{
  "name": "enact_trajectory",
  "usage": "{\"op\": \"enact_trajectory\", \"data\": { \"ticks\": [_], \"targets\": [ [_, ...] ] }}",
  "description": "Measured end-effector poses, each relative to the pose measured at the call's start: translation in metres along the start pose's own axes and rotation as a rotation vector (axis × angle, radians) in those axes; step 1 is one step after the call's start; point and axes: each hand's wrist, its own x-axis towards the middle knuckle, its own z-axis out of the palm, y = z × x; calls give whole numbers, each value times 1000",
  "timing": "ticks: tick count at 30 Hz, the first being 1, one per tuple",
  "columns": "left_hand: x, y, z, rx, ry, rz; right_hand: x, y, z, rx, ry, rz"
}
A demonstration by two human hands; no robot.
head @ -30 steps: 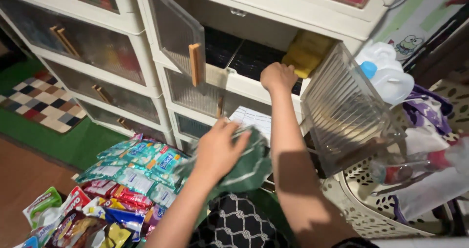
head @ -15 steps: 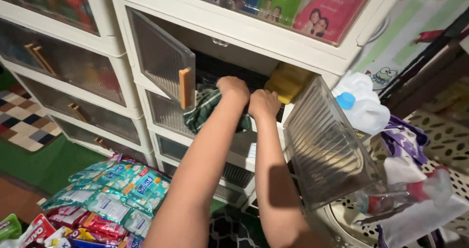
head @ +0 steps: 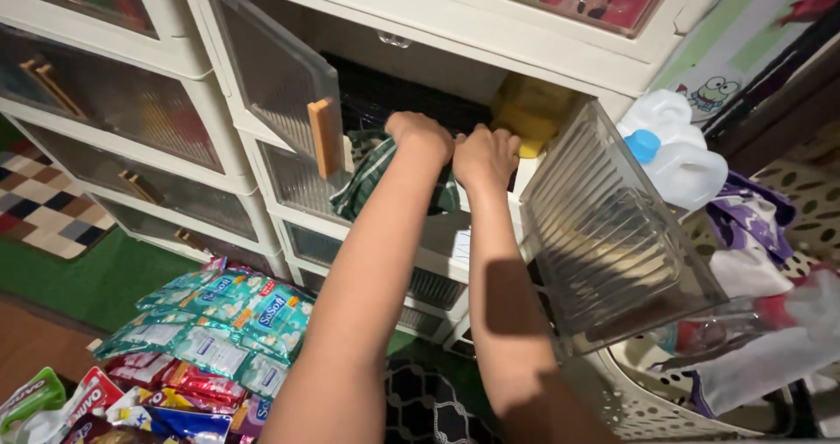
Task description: The person sits on the floor and wipes various packaged items with a cloth, then places them into a white plastic storage cabinet. They handle multiple snack and household product packages, opening and closing cabinet doors to store them.
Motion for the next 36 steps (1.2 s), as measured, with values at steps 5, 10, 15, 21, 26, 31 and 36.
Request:
{"op": "enact_trajectory", "data": {
  "ticks": [5,10,15,21,26,31,36],
  "targets": [
    [6,-1,8,-21,44,-11,46,19,26,167,-60,-142],
    [6,-2,12,-1,88,2,143,-5,53,857,-145,-88],
    [1,-5,10,-8,83,15,180,-10,61,1153,194,268],
    [11,-2,19,-31,94,9,179,-11,61,1155,361,361],
    [-2,-4,23,-142,547,-13,165,-25,60,1142,250,222],
    [-85,-9,46,-264,1138,188,104,-31,22,1129,-17,-223],
    [-188,-16,106,-711,1168,101,-47,-27,-2,1287,-22,-506]
  ]
}}
